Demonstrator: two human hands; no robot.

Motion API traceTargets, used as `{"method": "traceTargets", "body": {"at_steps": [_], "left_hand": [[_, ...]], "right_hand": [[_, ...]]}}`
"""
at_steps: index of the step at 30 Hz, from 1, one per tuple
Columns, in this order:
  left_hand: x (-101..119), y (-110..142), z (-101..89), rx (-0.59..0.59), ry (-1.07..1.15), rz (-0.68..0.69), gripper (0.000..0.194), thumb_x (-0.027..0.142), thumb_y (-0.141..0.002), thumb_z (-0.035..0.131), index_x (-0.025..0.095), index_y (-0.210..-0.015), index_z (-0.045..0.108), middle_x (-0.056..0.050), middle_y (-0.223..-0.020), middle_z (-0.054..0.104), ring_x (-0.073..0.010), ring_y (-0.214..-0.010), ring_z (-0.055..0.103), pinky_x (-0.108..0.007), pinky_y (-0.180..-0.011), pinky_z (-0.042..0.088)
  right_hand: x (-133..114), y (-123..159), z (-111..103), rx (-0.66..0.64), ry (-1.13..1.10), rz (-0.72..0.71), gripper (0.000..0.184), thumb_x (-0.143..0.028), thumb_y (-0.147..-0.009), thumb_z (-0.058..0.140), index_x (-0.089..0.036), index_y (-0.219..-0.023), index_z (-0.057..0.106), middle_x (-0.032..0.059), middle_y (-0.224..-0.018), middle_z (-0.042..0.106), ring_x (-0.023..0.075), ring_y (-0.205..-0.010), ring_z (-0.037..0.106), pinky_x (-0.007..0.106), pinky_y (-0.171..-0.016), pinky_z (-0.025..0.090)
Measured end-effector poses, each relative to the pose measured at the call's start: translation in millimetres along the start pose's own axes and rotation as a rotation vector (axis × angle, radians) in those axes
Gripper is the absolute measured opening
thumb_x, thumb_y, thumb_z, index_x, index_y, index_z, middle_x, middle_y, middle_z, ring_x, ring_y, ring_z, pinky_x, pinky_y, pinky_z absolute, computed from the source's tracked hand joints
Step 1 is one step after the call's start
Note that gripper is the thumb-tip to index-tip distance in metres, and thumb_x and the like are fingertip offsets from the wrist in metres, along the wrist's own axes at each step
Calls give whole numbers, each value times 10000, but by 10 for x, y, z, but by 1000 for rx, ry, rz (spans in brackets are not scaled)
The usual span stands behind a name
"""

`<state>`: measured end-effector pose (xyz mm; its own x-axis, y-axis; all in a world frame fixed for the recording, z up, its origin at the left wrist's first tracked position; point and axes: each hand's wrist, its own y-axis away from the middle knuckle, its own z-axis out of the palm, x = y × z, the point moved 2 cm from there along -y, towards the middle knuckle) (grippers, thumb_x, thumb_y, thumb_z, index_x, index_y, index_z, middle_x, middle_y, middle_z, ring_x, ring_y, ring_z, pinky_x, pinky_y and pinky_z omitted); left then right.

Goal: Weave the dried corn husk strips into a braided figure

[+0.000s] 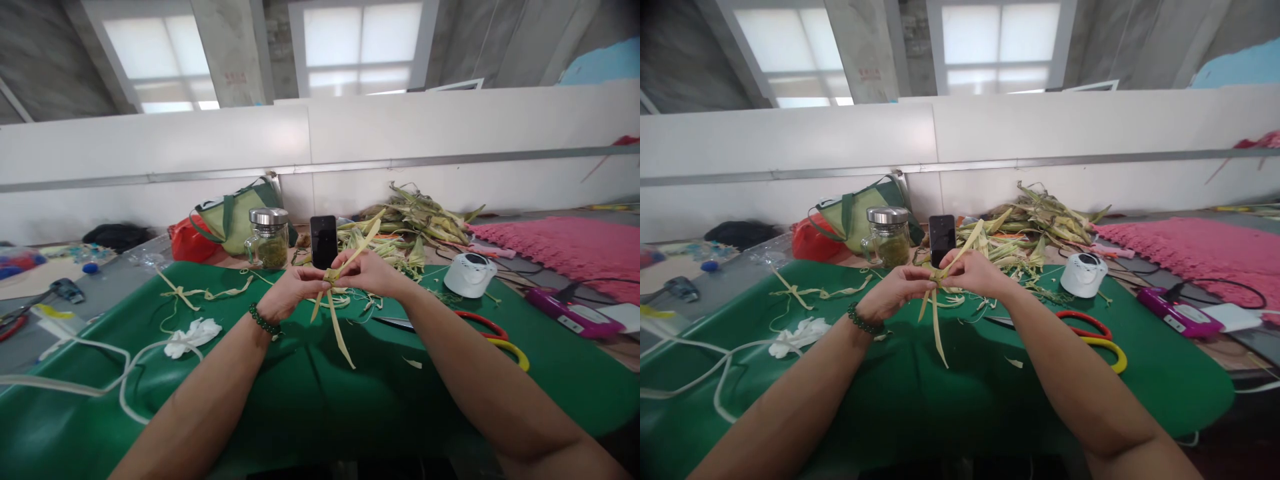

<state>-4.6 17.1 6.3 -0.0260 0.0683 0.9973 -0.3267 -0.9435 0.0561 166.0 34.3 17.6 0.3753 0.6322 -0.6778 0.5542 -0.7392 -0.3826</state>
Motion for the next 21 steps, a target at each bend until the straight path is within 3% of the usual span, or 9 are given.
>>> {"method": "traceTargets", "body": {"at_steps": [12, 21], "left_hand": [[-15, -6, 9, 30, 57, 7, 235, 295, -565, 793, 107, -671, 701, -58, -616, 683, -119, -561, 607, -240, -604, 507], [19, 9, 33, 75, -38, 15, 224, 222, -495, 810, 109, -653, 698, -29, -606, 676, -110, -556, 594, -219, -566, 488]], "right_hand": [[-79, 7, -13, -51, 86, 48, 193, -208, -678, 642, -119, -507, 622, 53, -1028, 597, 109, -714, 573, 236, -656, 438], [-85, 12, 2, -48, 93, 40, 207, -245, -672, 663, -127, -505, 631, 67, -1052, 611, 168, -836, 596, 252, -694, 440]]}}
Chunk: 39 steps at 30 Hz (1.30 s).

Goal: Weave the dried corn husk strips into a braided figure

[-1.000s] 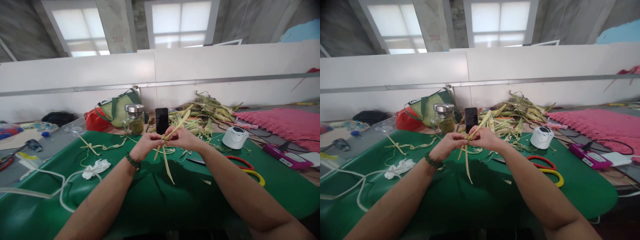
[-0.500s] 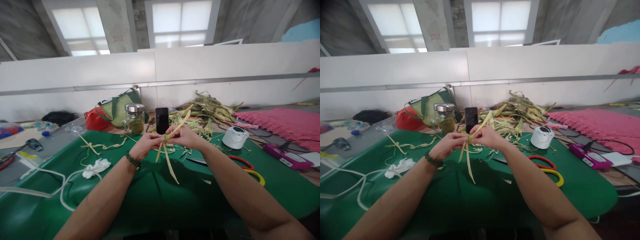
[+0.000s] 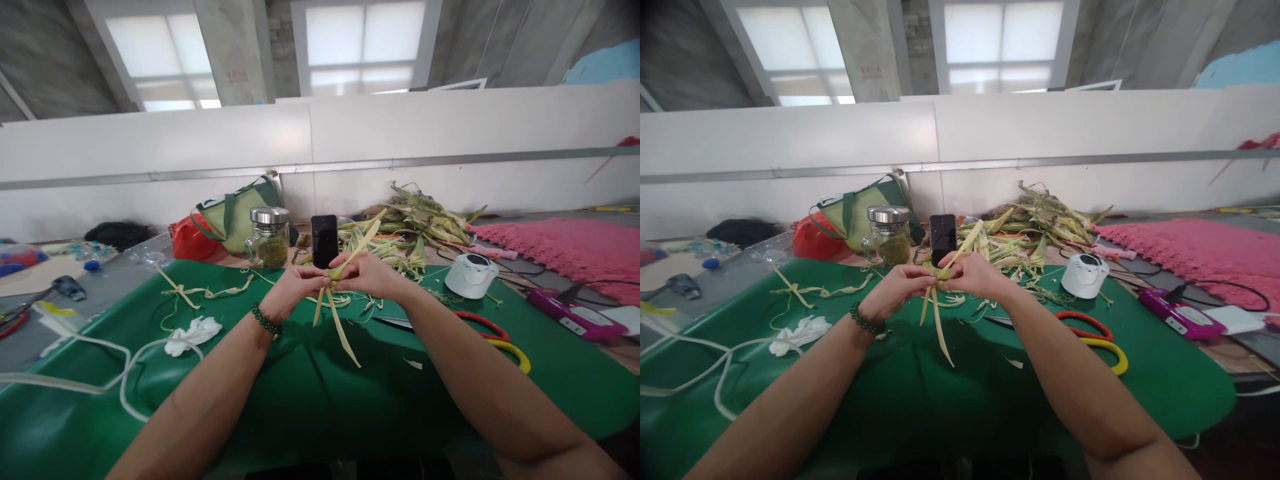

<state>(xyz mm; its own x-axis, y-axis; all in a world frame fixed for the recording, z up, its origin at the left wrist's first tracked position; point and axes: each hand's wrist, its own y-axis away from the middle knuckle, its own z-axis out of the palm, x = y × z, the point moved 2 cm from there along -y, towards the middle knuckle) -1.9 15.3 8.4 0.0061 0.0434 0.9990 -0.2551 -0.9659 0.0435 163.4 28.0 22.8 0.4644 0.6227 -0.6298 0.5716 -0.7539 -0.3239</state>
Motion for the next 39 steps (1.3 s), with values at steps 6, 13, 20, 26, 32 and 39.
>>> {"method": "traceTargets", "body": {"at_steps": [6, 13, 20, 26, 32, 39], "left_hand": [[42, 14, -18, 25, 19, 19, 180, 202, -497, 801, 130, -588, 664, 3, -544, 637, -94, -516, 568, -215, -548, 479], [47, 21, -28, 15, 5, 13, 176, 179, -501, 804, 132, -578, 652, 12, -533, 626, -74, -486, 539, -193, -512, 455], [27, 1, -59, -9, 30, -17, 205, 188, -508, 805, 121, -606, 638, 11, -557, 621, -67, -490, 545, -174, -483, 441], [25, -1, -59, -28, 49, -41, 201, 178, -518, 801, 113, -629, 645, -2, -577, 633, -76, -511, 567, -187, -515, 461], [9, -10, -61, -30, 20, -32, 186, 192, -530, 797, 125, -619, 648, -10, -595, 646, -90, -534, 582, -197, -526, 467], [14, -11, -55, -38, -76, -3, 122, 205, -574, 762, 132, -613, 674, -5, -570, 641, -78, -496, 552, -178, -484, 436]], "right_hand": [[0, 5, 12, 72, -225, 90, 302, -368, -675, 672, -125, -854, 675, 13, -645, 625, 120, -568, 539, 222, -495, 383], [53, 3, -4, 302, -253, 242, 276, -356, -664, 651, -124, -519, 614, 28, -507, 596, 108, -470, 513, 235, -471, 400], [26, 4, -41, 324, -324, 221, 314, -405, -663, 647, -129, -517, 615, 31, -488, 596, 106, -443, 520, 230, -450, 411], [-17, 33, -90, 347, -187, 134, 343, -403, -720, 600, -137, -504, 610, 39, -497, 590, 110, -447, 506, 241, -440, 378], [24, 24, -99, 428, -149, 103, 131, -255, -677, 586, -144, -607, 591, 17, -592, 590, 95, -464, 487, 230, -430, 343], [-109, 96, -154, 273, -421, 29, 123, -200, -645, 598, -147, -756, 596, -14, -569, 545, 89, -494, 475, 219, -468, 372]]}}
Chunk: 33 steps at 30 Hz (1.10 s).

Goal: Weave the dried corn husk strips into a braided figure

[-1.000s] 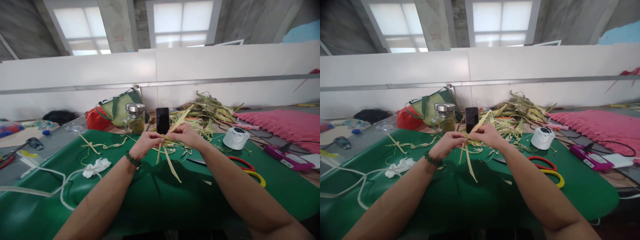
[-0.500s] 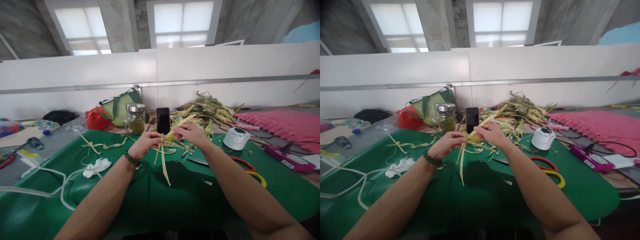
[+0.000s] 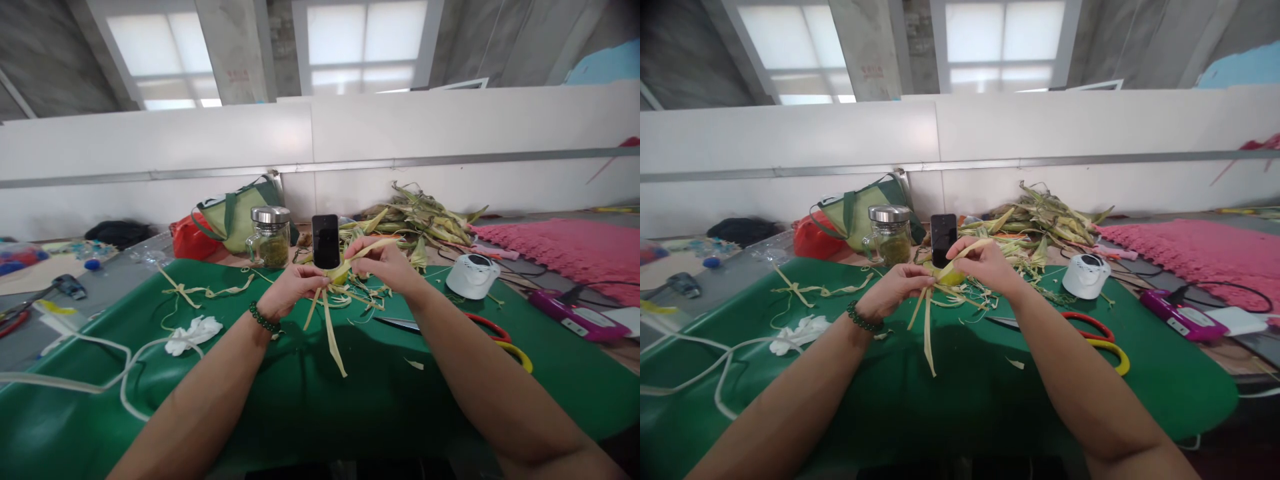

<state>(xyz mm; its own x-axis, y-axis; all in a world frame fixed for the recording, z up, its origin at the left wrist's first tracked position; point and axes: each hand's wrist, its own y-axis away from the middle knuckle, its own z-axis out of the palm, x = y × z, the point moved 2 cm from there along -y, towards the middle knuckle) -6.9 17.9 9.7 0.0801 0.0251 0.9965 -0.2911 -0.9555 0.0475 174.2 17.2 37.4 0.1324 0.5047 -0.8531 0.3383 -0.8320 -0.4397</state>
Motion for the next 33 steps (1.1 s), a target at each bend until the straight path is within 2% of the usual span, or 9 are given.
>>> {"method": "traceTargets", "body": {"at_steps": [4, 10, 12, 15, 17, 20, 24, 28, 33], "left_hand": [[18, 13, 10, -16, -27, 5, 122, 218, -574, 760, 136, -584, 670, 4, -523, 616, -68, -455, 509, -180, -462, 415], [3, 8, 10, -48, -13, -23, 142, 236, -554, 774, 140, -584, 673, -1, -531, 619, -73, -469, 513, -193, -482, 419], [-5, 3, 4, -42, 13, -29, 158, 242, -539, 783, 136, -600, 682, -7, -552, 631, -77, -488, 532, -191, -495, 429], [-16, -2, -4, -22, 55, -32, 203, 249, -508, 799, 132, -637, 696, -16, -590, 652, -91, -521, 566, -199, -520, 454], [-22, -2, -4, -18, 75, -33, 221, 249, -491, 809, 131, -640, 696, -12, -592, 652, -96, -530, 577, -202, -527, 464], [-28, 1, 5, -42, 86, -46, 230, 255, -490, 814, 129, -644, 698, -16, -618, 663, -99, -548, 588, -208, -549, 480], [-22, -2, 7, -35, 88, -56, 238, 240, -500, 815, 123, -671, 699, -21, -629, 665, -92, -556, 582, -196, -539, 468], [-21, -15, -7, -1, 65, -41, 192, 214, -522, 798, 123, -651, 688, -8, -588, 642, -79, -526, 552, -179, -496, 432], [-56, -34, -22, -57, 1, 16, 153, 230, -594, 751, 129, -699, 707, -1, -600, 634, -66, -524, 520, -175, -498, 395]], "right_hand": [[-13, 32, -47, -223, -110, 51, 241, -276, -658, 688, -143, -853, 638, 29, -742, 617, 115, -635, 546, 238, -574, 441], [97, -4, -58, -299, -290, 103, 264, -304, -738, 608, -131, -922, 685, 37, -717, 623, 108, -616, 522, 246, -570, 433], [102, -6, -26, -345, -278, 133, 292, -279, -739, 599, -134, -984, 664, 35, -739, 623, 108, -633, 527, 241, -576, 433], [94, 0, 45, -423, -117, 127, 406, -246, -696, 653, -151, -1087, 598, 20, -778, 618, 113, -685, 544, 237, -607, 440], [104, -5, 89, -386, 7, 100, 376, -271, -690, 663, -150, -1040, 597, 14, -760, 607, 116, -677, 543, 239, -599, 436], [135, -26, 124, -230, 160, 67, 207, -299, -718, 615, -141, -852, 625, 11, -683, 585, 117, -622, 527, 238, -554, 417], [133, -36, 121, -114, 176, 104, 135, -241, -693, 592, -144, -782, 616, 2, -613, 571, 120, -569, 535, 234, -514, 414], [83, -21, 102, -119, 175, 114, 140, -215, -673, 600, -140, -791, 615, 11, -645, 590, 119, -587, 546, 226, -519, 423], [116, -26, 173, -132, 176, 42, 242, -346, -722, 611, -134, -835, 636, 20, -664, 595, 111, -585, 524, 218, -504, 401]]}}
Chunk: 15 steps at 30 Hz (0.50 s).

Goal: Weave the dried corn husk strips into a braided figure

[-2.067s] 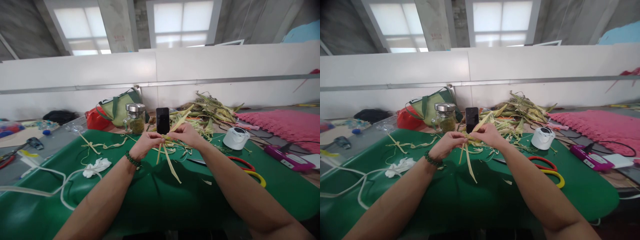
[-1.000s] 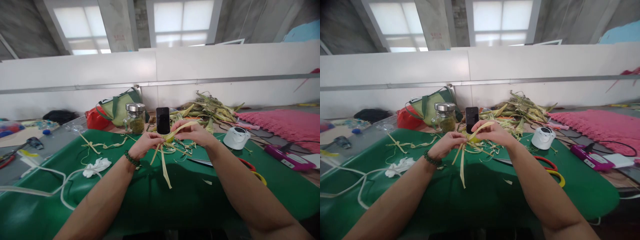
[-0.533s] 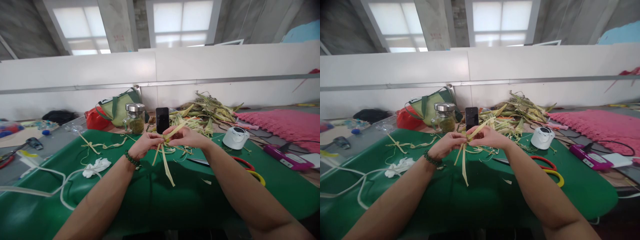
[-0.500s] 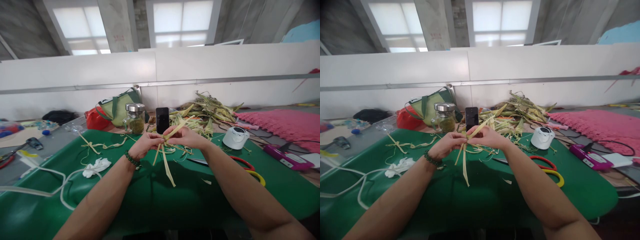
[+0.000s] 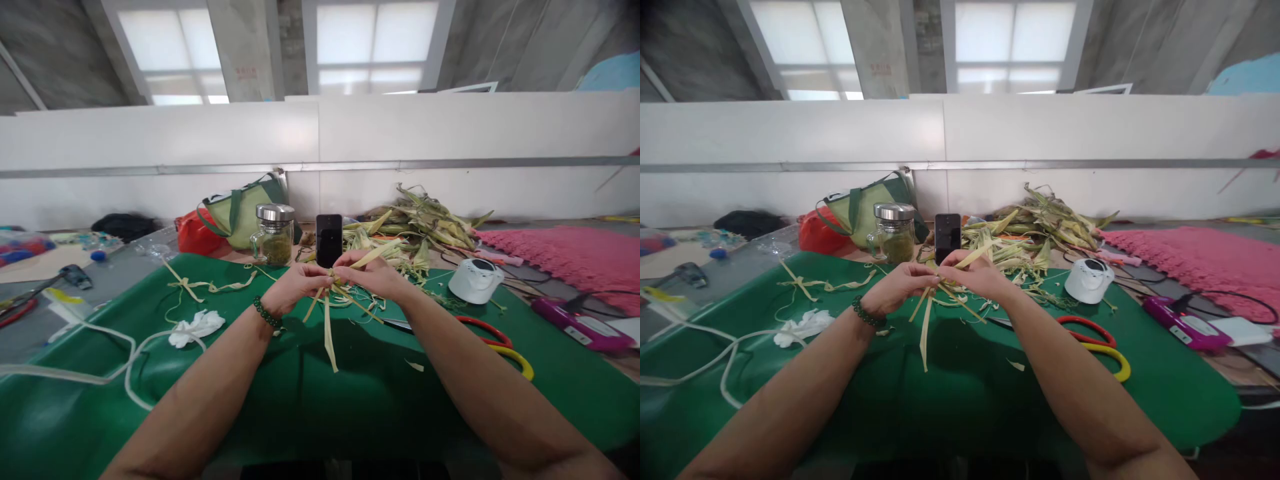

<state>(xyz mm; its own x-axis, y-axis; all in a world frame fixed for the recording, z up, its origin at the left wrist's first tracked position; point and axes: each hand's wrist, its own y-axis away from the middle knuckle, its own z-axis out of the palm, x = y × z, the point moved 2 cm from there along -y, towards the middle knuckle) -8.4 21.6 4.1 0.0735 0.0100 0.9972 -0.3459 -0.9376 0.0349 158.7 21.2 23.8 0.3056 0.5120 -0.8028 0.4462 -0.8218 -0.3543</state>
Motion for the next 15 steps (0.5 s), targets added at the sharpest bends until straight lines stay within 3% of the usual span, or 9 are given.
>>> {"method": "traceTargets", "body": {"at_steps": [5, 15], "left_hand": [[-13, 4, 3, -92, 11, 11, 206, 203, -583, 750, 128, -772, 722, -9, -637, 645, -66, -539, 508, -193, -535, 388], [0, 11, 4, -94, 146, -62, 250, 200, -576, 789, 116, -798, 711, -31, -684, 675, -102, -607, 589, -240, -641, 472]], "right_hand": [[47, -37, 72, 67, 1, -20, 179, -305, -713, 616, -127, -715, 630, 13, -600, 586, 102, -549, 505, 215, -495, 388], [90, -39, 52, 84, 6, 32, 176, -304, -716, 594, -129, -719, 619, 8, -548, 577, 105, -499, 510, 213, -464, 398]]}}
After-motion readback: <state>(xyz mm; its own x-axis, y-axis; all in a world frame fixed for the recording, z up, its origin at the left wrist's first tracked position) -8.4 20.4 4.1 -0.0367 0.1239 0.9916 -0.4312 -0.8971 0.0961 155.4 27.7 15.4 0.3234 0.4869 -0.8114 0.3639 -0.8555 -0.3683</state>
